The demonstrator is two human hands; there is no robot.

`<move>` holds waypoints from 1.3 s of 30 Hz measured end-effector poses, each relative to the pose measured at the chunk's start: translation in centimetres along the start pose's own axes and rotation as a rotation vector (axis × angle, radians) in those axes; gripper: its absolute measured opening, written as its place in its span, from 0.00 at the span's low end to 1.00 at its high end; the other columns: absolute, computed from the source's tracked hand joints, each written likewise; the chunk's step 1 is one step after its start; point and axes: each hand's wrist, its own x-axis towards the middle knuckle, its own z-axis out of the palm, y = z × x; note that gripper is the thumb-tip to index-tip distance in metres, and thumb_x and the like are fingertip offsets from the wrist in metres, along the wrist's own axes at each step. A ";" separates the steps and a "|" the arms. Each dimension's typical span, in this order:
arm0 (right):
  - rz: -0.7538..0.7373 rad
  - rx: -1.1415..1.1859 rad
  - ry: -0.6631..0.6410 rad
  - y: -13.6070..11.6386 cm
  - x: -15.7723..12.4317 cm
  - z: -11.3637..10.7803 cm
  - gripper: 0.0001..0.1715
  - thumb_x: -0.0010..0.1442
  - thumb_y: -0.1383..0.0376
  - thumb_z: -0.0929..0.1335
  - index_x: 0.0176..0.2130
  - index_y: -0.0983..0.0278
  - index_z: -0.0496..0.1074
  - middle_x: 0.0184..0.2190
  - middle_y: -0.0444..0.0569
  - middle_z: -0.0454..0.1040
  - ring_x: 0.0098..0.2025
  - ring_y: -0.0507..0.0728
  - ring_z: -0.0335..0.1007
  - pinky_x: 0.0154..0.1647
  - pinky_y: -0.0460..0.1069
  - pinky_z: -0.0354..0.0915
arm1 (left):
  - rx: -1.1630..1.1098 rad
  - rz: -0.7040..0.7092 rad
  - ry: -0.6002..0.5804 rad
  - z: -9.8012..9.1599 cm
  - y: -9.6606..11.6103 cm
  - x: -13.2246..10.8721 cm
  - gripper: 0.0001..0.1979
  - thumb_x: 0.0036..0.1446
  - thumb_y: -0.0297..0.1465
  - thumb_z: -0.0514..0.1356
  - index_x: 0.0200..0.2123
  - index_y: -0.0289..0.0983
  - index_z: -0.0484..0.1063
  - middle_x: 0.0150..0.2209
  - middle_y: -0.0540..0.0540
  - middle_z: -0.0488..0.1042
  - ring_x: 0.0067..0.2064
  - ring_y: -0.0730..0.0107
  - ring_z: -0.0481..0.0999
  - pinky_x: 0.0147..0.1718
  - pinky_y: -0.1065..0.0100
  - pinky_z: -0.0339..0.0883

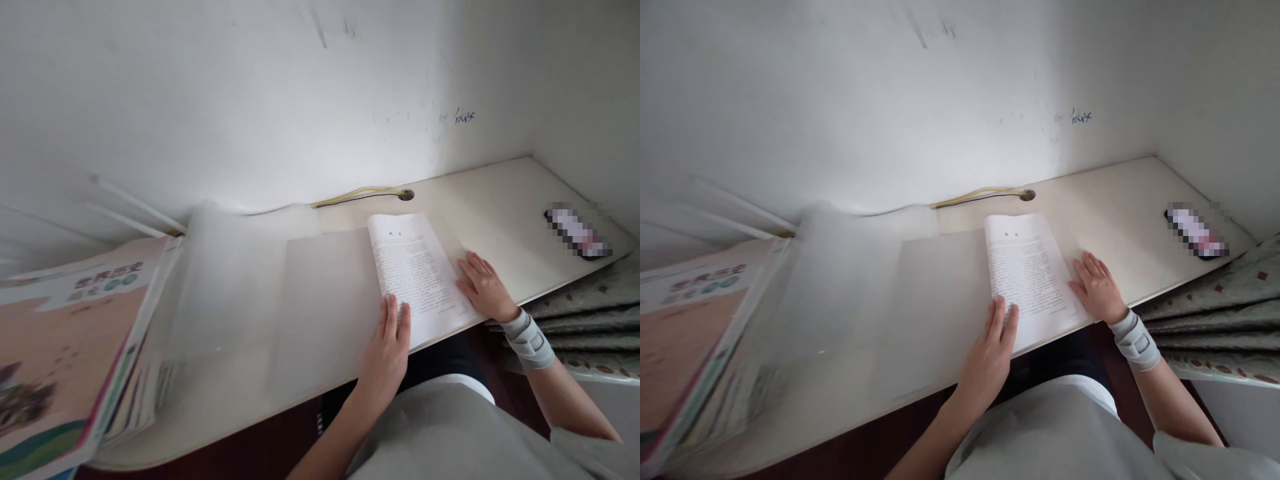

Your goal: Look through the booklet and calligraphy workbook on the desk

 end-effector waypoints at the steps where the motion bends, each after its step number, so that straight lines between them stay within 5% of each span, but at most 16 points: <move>1: -0.004 0.008 0.002 0.0 0.0 0.0 0.29 0.64 0.56 0.58 0.56 0.72 0.63 0.59 0.64 0.59 0.63 0.64 0.51 0.60 0.59 0.54 | 0.023 0.008 0.010 -0.1 0.1 0.1 0.37 0.54 0.12 0.41 0.65 0.35 0.32 0.66 0.32 0.42 0.64 0.49 0.43 0.52 0.54 0.66; 24: -0.007 0.039 0.020 0.0 0.0 0.2 0.29 0.63 0.56 0.58 0.56 0.71 0.62 0.59 0.65 0.59 0.63 0.65 0.51 0.60 0.61 0.54 | -0.007 0.085 0.003 -0.5 0.6 1.9 0.30 0.56 0.13 0.43 0.63 0.27 0.44 0.61 0.27 0.54 0.65 0.49 0.38 0.55 0.51 0.62; 39: -0.022 0.081 0.011 0.4 0.0 0.3 0.29 0.63 0.55 0.58 0.56 0.70 0.62 0.60 0.64 0.58 0.63 0.65 0.51 0.59 0.62 0.55 | 0.071 0.135 -0.069 0.6 2.1 2.1 0.21 0.60 0.20 0.46 0.57 0.30 0.59 0.61 0.34 0.58 0.65 0.46 0.39 0.54 0.46 0.60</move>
